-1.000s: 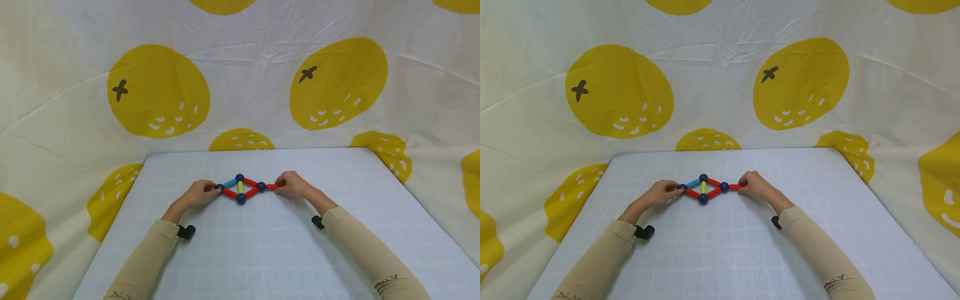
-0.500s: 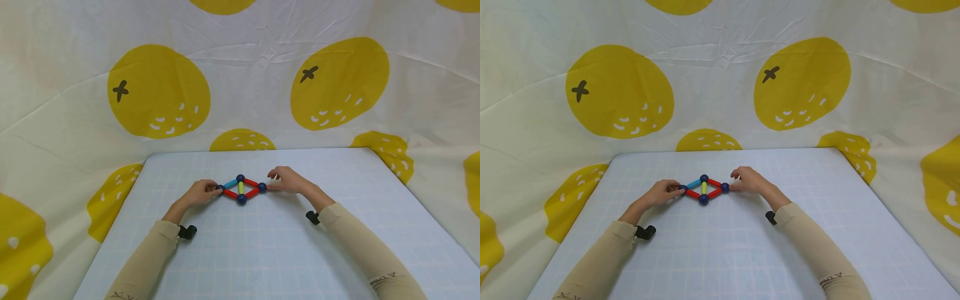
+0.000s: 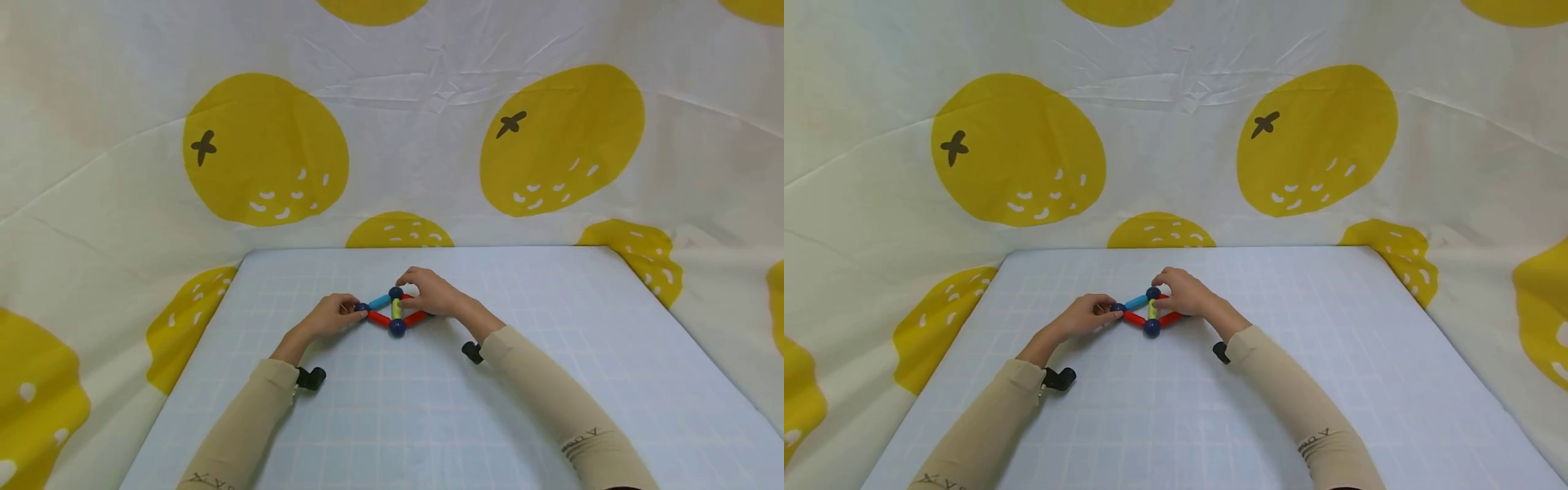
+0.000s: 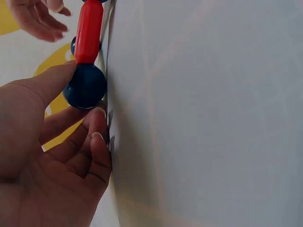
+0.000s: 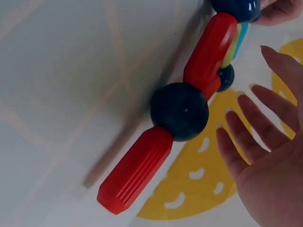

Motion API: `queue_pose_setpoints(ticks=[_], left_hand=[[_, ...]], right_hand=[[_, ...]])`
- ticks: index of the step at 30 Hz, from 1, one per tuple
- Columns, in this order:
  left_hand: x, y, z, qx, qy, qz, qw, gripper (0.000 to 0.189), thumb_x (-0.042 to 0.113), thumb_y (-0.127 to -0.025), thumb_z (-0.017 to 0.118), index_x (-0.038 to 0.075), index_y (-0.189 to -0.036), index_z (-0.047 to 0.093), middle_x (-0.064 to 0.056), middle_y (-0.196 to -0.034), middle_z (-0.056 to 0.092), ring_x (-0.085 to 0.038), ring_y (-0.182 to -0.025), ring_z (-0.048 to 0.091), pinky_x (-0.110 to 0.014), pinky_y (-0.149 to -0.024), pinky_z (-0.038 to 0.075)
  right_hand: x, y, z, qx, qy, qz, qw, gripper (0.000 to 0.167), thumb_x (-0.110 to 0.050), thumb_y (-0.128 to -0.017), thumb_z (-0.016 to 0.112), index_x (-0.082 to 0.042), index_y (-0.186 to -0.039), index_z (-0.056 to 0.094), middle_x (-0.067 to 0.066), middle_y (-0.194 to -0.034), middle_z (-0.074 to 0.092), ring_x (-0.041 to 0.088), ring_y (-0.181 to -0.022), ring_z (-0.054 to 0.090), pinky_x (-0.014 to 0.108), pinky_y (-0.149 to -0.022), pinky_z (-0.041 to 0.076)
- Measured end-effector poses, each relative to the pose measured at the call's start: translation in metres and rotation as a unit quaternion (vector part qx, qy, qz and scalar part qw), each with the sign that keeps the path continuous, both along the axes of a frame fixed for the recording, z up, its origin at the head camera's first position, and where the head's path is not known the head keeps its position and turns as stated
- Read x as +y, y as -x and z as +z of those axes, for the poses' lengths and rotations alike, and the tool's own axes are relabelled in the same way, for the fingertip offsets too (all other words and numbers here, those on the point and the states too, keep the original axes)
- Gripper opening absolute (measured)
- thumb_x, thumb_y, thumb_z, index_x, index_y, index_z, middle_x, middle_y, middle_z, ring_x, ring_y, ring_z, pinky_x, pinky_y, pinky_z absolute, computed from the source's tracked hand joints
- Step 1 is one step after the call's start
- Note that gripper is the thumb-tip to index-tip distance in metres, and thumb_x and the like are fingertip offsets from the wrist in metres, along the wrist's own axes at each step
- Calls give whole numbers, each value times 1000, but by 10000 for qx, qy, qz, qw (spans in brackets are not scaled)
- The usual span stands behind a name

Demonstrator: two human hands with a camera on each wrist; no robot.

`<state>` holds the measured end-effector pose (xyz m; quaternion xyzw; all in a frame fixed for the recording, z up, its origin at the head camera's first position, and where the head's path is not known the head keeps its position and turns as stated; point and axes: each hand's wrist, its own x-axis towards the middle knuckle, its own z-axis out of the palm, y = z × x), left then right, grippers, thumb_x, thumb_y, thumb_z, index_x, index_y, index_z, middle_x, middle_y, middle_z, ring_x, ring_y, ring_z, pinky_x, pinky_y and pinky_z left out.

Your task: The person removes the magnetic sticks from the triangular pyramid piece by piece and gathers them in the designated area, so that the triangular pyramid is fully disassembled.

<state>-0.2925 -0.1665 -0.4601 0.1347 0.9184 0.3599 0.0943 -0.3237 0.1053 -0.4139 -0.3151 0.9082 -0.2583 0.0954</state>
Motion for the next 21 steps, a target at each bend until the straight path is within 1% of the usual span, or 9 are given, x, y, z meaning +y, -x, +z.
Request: queue_pose_setpoints(ticks=[4,6,8,11,18,21], left_hand=[[0,0,0,-66,-20,66,10000,36,28,-99,70,1,-122,68,-6,-95,64,-21,-89,57,-33,-79,49],[0,0,0,-136,-46,90,9999,36,30,-99,70,2,-121,68,-6,-96,64,-21,-89,57,-34,-79,49],[0,0,0,-137,-62,95,9998,35,30,-99,70,2,-120,69,-6,-95,64,-20,-88,57,-33,-78,49],[-1,0,0,-116,-87,98,9998,34,30,-99,70,3,-119,69,-6,-95,64,-20,-87,57,-32,-77,48],[0,-1,0,-5,-126,46,9999,32,28,-99,69,2,-118,70,-6,-97,65,-20,-88,58,-33,-78,49],[0,-2,1,38,-162,-5,9999,32,28,-99,69,1,-117,70,-6,-96,65,-20,-88,58,-32,-77,49]], right_hand=[[-14,1,-3,53,-59,76,9999,43,-20,-95,75,-3,-133,65,12,-136,60,31,-131,51,48,-114,39],[-21,4,-5,86,-86,134,9998,42,-18,-95,76,-3,-132,66,11,-136,60,31,-130,52,47,-114,39],[-26,7,-8,114,-87,207,9997,41,-17,-94,76,-2,-131,66,12,-135,61,30,-128,54,47,-113,40],[-33,12,-14,91,-140,210,9996,41,-18,-94,77,-4,-130,67,10,-133,63,28,-126,55,44,-112,41],[-42,19,-23,-161,-33,229,9996,37,-16,-93,77,-4,-127,70,9,-125,67,23,-112,60,39,-104,48],[-46,20,-25,-225,-123,225,9994,34,-17,-94,77,-6,-125,71,7,-121,67,21,-109,60,37,-102,49]])
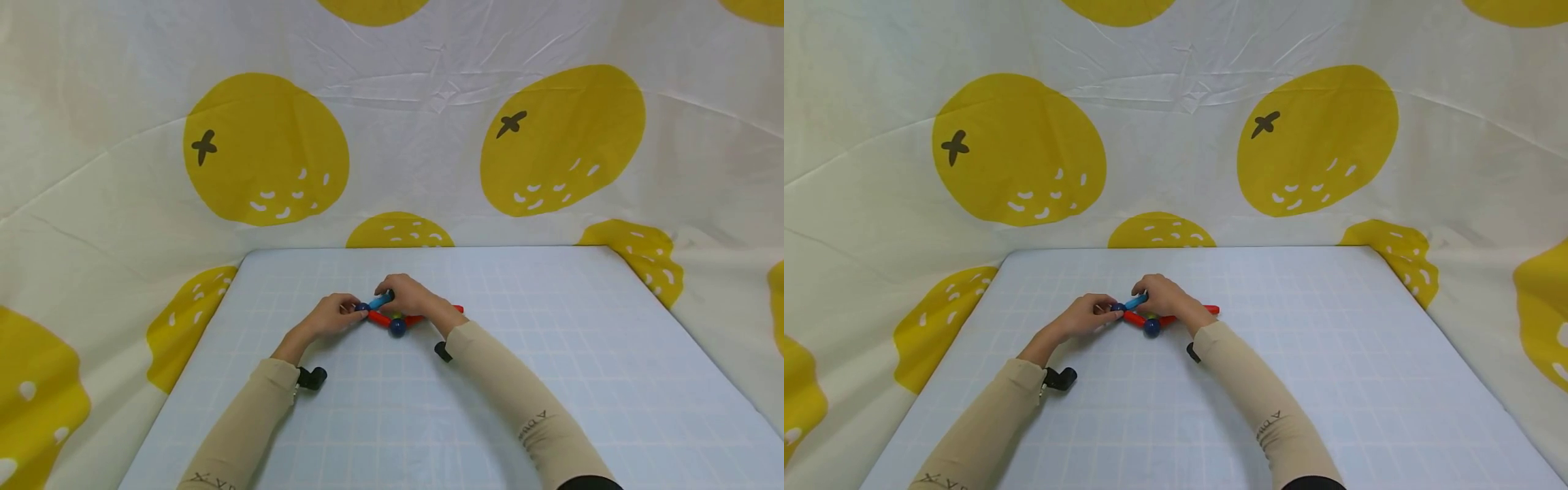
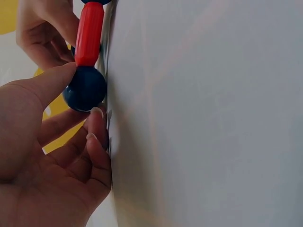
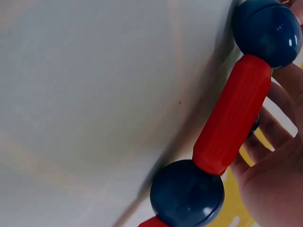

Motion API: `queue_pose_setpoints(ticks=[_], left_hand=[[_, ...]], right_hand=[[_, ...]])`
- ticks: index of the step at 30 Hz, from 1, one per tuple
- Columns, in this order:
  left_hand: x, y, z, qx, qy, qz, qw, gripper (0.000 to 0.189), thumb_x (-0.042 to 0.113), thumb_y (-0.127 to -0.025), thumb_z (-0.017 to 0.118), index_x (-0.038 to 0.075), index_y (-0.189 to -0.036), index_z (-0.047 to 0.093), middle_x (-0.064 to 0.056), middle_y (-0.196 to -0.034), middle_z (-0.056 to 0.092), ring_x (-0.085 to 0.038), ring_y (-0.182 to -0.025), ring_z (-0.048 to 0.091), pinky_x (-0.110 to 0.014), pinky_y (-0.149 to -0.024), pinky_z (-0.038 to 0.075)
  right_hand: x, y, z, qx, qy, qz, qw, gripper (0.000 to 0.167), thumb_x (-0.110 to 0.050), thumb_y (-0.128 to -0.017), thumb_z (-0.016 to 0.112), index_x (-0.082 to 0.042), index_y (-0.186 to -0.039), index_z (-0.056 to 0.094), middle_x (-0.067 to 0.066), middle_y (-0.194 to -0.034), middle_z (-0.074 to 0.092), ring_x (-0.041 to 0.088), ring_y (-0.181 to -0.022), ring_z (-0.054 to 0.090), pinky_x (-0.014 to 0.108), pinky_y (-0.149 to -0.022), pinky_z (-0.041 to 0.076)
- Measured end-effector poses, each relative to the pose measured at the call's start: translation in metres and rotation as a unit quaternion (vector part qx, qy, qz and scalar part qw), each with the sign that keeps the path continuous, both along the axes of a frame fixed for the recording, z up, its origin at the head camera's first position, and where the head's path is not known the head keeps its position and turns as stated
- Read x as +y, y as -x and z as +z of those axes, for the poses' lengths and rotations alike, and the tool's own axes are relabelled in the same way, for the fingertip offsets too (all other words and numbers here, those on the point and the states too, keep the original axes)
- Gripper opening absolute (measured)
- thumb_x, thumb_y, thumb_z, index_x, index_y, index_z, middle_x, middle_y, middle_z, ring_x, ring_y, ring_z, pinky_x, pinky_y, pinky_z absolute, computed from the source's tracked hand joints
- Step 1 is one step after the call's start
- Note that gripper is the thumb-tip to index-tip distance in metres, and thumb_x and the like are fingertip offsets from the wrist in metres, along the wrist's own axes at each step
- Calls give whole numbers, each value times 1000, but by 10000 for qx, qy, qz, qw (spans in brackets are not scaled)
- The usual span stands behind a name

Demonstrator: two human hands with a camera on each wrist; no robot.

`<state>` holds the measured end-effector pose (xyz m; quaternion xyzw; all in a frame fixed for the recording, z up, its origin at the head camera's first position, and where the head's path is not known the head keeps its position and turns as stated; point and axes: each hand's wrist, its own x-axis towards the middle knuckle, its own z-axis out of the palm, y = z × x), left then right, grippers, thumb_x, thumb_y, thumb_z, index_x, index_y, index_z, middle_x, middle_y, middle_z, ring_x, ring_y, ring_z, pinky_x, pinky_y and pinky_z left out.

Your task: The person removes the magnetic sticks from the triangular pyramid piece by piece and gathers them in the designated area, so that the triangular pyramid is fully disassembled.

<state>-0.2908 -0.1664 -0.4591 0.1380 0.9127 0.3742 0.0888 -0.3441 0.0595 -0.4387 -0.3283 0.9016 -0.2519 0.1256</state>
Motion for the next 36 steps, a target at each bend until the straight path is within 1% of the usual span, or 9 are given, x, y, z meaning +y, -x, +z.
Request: queue_pose_setpoints(ticks=[4,10,17,20,24,27,31,33,36], left_hand=[[1,-1,1,14,-1,0,10000,32,28,-99,69,2,-117,70,-6,-95,65,-19,-87,58,-31,-75,48],[1,-1,1,-3,42,38,10000,32,30,-100,69,3,-116,71,-6,-95,65,-19,-86,57,-31,-75,48],[1,-3,1,-33,51,27,10000,31,30,-99,70,4,-116,71,-5,-93,65,-19,-84,57,-30,-74,47],[1,-5,2,-65,32,-40,10000,29,30,-97,72,6,-113,72,-3,-91,63,-19,-83,55,-31,-74,45],[1,-5,1,-42,25,-229,9997,29,32,-97,72,7,-112,72,-2,-88,61,-18,-82,54,-31,-73,44],[1,-5,-1,-32,18,-235,9997,29,32,-98,71,6,-112,72,-2,-88,61,-17,-82,54,-31,-72,44],[1,-6,-2,-43,64,-154,9999,30,31,-98,71,6,-113,72,-2,-88,62,-18,-82,54,-30,-73,45],[1,-5,-2,-42,102,-133,9999,30,32,-98,71,6,-114,72,-3,-89,62,-18,-82,54,-30,-73,45],[1,-6,0,-39,157,-86,9998,31,33,-98,70,6,-115,71,-3,-91,63,-19,-83,55,-31,-74,45]], right_hand=[[-4,-1,0,12,-130,-57,9999,29,-19,-94,76,-8,-120,74,6,-116,68,21,-107,59,37,-101,49],[-6,-2,0,17,-140,-224,9997,22,-19,-94,77,-8,-113,77,3,-110,70,20,-102,59,36,-99,50],[-7,-2,-1,53,-125,-369,9992,22,-20,-92,78,-9,-112,78,2,-109,73,19,-100,60,36,-95,51],[-7,-2,-1,59,-64,-453,9989,23,-20,-93,78,-8,-112,79,3,-110,74,20,-100,61,37,-96,51],[-6,-1,-1,23,-34,-571,9984,22,-18,-93,77,-8,-112,79,3,-109,75,20,-100,61,37,-98,52],[-6,0,-2,-73,-15,-568,9984,22,-17,-93,77,-7,-114,78,4,-111,75,20,-101,61,38,-99,51],[-5,-2,-1,-228,-3,-503,9985,28,-16,-95,75,-5,-121,75,7,-119,72,22,-107,61,39,-103,49],[-3,-3,1,-221,-65,-501,9985,34,-18,-95,75,-4,-126,71,8,-124,70,22,-110,60,39,-104,48],[0,-6,4,-74,-213,-546,9983,44,-22,-97,73,-4,-135,64,10,-131,64,23,-115,58,40,-107,46]])
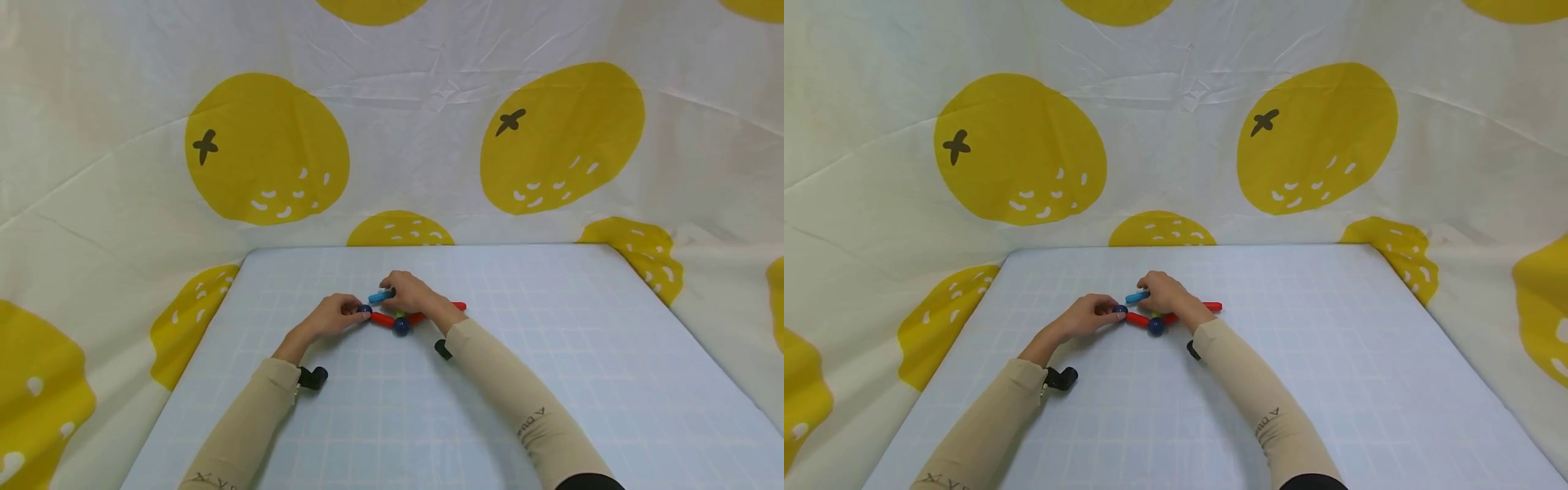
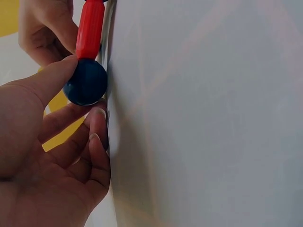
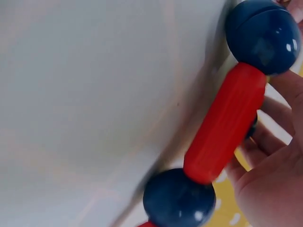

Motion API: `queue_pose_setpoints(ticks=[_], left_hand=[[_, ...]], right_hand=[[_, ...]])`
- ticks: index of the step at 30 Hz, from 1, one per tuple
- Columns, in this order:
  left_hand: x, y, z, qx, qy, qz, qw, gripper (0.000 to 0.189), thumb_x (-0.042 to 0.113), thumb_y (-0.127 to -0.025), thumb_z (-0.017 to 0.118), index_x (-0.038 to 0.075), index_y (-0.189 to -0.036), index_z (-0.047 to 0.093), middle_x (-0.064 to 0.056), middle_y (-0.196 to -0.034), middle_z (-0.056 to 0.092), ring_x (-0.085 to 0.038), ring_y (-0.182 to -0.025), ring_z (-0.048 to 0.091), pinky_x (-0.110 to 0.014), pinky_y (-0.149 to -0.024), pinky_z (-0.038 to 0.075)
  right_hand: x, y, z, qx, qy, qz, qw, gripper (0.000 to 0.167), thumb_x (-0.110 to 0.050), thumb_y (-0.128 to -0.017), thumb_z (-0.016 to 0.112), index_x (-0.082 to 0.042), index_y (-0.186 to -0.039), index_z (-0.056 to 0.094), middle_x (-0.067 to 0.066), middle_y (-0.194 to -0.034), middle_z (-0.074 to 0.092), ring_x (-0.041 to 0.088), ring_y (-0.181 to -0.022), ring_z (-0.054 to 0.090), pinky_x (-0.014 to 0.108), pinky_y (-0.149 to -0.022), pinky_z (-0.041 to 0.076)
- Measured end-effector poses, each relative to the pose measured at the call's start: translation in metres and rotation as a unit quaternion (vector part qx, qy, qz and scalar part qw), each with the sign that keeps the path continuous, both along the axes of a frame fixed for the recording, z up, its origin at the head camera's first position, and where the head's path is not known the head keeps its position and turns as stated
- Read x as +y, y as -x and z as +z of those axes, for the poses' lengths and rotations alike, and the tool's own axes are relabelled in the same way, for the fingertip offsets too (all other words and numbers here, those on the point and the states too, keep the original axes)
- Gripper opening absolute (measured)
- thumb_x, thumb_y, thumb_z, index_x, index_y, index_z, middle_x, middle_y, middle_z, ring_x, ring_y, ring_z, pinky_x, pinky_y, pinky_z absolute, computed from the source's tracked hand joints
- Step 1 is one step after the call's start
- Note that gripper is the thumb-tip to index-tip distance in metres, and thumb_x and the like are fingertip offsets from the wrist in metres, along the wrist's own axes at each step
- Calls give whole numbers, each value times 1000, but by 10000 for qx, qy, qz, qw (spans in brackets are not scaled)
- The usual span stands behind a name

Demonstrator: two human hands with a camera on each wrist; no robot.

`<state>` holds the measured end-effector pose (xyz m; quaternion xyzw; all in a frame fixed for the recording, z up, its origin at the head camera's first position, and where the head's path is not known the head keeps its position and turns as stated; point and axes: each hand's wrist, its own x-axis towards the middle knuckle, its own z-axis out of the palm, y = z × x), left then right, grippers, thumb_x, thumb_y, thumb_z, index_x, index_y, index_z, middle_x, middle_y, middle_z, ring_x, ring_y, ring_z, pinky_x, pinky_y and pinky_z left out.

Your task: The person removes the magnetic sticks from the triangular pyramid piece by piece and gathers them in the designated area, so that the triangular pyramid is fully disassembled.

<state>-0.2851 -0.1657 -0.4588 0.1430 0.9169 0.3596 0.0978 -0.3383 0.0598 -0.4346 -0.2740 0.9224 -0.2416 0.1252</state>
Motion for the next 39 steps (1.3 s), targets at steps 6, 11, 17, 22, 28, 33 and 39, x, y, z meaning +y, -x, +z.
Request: queue_pose_setpoints(ticks=[6,11,17,22,28,33,39], left_hand=[[2,-1,1,-106,125,200,9997,36,36,-98,71,7,-119,70,-4,-94,63,-21,-88,55,-33,-78,47],[3,-1,2,-164,131,279,9994,38,36,-97,71,7,-121,70,-5,-96,64,-22,-90,55,-34,-80,48],[1,0,1,-87,141,264,9995,40,36,-97,71,5,-122,69,-6,-100,66,-22,-91,57,-35,-82,50],[1,0,-1,-104,60,243,9996,39,36,-98,71,6,-122,68,-8,-104,68,-22,-93,59,-37,-86,51],[2,-2,0,-88,-8,283,9996,37,35,-97,71,6,-121,68,-8,-105,69,-21,-94,61,-40,-88,52],[2,-2,1,-50,-104,250,9996,35,33,-97,72,7,-120,68,-8,-104,70,-21,-94,62,-40,-88,52],[0,-2,-1,-47,-189,168,9997,35,33,-97,72,7,-119,68,-7,-102,70,-19,-93,63,-40,-87,52]], right_hand=[[14,-10,8,383,-184,-15,9991,51,-29,-98,71,-4,-141,59,12,-139,56,27,-126,52,43,-112,42],[23,-19,14,403,-166,-15,9990,51,-29,-97,73,-5,-139,61,12,-139,56,28,-126,53,45,-111,43],[28,-26,17,456,-105,-39,9989,47,-29,-96,74,-5,-135,64,12,-136,58,28,-125,53,45,-109,45],[31,-31,14,442,48,37,9990,43,-26,-97,72,-4,-132,66,12,-128,61,26,-113,54,41,-102,49],[28,-35,7,670,-33,346,9971,38,-27,-96,73,-2,-125,71,11,-120,65,23,-104,56,37,-96,51],[19,-37,4,815,-82,604,9948,34,-29,-93,77,-4,-116,76,8,-109,68,21,-96,57,35,-89,51],[9,-37,-1,684,-195,718,9949,23,-28,-93,77,-8,-104,79,2,-94,65,17,-87,55,30,-79,50]])
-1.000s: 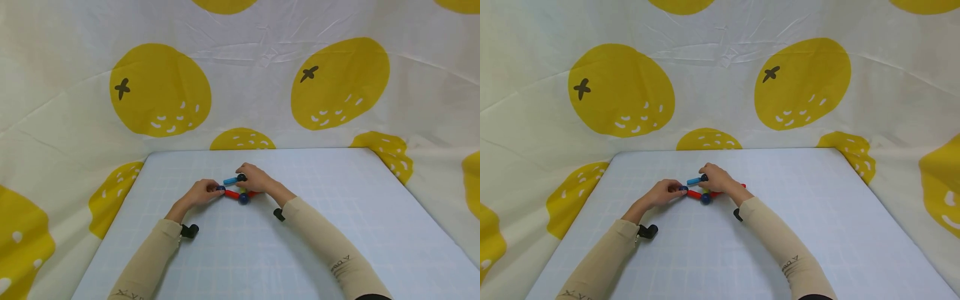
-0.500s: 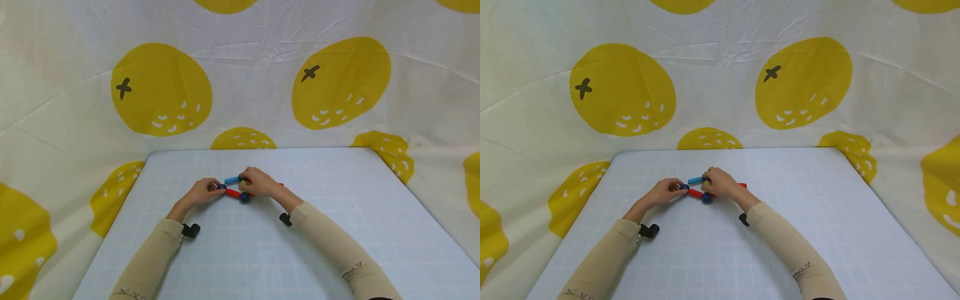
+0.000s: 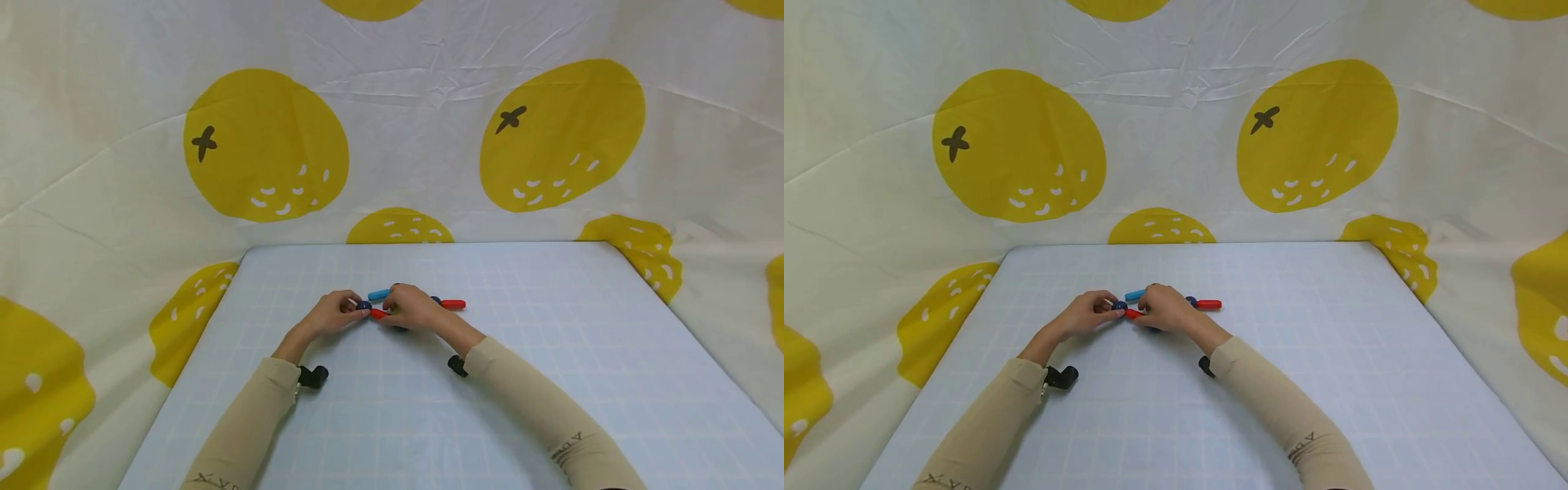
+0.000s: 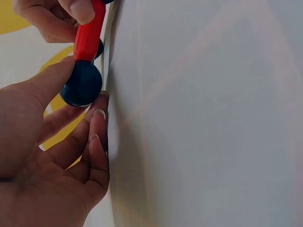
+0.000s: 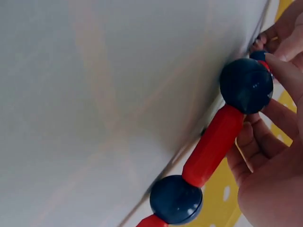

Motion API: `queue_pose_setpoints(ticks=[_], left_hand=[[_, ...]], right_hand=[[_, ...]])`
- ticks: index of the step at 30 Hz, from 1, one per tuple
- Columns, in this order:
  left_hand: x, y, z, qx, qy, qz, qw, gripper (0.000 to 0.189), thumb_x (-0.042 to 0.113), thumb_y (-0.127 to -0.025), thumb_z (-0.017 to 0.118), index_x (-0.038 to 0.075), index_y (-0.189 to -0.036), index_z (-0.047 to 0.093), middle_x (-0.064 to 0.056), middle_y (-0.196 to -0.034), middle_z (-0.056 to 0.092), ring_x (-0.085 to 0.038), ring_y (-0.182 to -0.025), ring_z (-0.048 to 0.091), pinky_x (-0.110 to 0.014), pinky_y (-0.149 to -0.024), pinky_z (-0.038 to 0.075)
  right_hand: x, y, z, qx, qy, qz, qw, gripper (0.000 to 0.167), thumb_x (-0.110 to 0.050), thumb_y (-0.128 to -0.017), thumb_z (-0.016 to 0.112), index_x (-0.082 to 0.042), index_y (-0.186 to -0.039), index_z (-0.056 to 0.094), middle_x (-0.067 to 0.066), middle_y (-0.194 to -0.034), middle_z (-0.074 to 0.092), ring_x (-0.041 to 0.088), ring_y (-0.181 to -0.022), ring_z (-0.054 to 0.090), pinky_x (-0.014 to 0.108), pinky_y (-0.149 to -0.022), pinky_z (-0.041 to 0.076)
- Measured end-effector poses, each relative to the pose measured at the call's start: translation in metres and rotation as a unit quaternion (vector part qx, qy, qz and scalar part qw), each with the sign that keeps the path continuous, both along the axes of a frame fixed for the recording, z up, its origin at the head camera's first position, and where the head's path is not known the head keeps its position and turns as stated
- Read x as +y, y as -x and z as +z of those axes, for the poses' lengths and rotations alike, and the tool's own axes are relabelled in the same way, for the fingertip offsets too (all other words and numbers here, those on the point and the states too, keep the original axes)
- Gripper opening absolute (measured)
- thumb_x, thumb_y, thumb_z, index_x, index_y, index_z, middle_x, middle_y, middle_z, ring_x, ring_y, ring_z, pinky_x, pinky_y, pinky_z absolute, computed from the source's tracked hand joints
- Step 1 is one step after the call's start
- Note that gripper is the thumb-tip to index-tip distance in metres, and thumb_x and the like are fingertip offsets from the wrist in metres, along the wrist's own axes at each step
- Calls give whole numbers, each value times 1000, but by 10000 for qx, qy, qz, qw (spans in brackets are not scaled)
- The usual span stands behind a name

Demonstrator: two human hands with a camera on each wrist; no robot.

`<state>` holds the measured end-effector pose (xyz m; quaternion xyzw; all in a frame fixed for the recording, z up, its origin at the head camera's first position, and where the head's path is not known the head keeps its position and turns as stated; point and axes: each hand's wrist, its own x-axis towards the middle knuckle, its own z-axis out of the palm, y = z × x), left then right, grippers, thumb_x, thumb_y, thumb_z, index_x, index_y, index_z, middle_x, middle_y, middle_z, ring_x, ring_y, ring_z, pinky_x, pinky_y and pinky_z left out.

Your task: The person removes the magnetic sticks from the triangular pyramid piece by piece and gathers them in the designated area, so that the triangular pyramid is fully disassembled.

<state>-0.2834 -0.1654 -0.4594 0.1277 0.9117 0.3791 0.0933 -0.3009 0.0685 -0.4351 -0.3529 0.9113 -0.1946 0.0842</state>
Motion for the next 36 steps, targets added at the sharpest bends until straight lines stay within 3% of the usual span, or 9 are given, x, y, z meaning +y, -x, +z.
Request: queue_pose_setpoints(ticks=[6,19,30,36], left_hand=[[1,0,2,30,-31,-19,10000,34,33,-97,72,7,-118,68,-6,-100,69,-19,-90,62,-39,-85,52],[5,4,10,33,246,-112,9996,33,31,-100,69,5,-120,67,-8,-101,68,-23,-91,60,-40,-84,51],[1,2,7,115,262,161,9995,35,31,-99,69,4,-121,66,-11,-105,69,-24,-97,63,-43,-88,52],[-6,8,10,196,-1,578,9981,44,35,-97,71,4,-128,64,-14,-115,68,-26,-103,64,-44,-93,53]], right_hand=[[-4,0,-2,-31,-131,-44,9999,18,-28,-95,76,-11,-97,79,-2,-88,63,16,-84,53,29,-78,49],[-1,3,2,0,-85,14,10000,18,-29,-95,75,-12,-97,78,-2,-87,62,16,-82,54,29,-75,47],[0,2,-3,-219,118,-16,9997,17,-27,-95,75,-11,-100,79,-2,-91,64,16,-84,55,29,-77,49],[-2,1,-6,-344,187,-69,9992,18,-28,-95,76,-11,-102,80,-3,-91,64,16,-85,54,28,-78,48]])
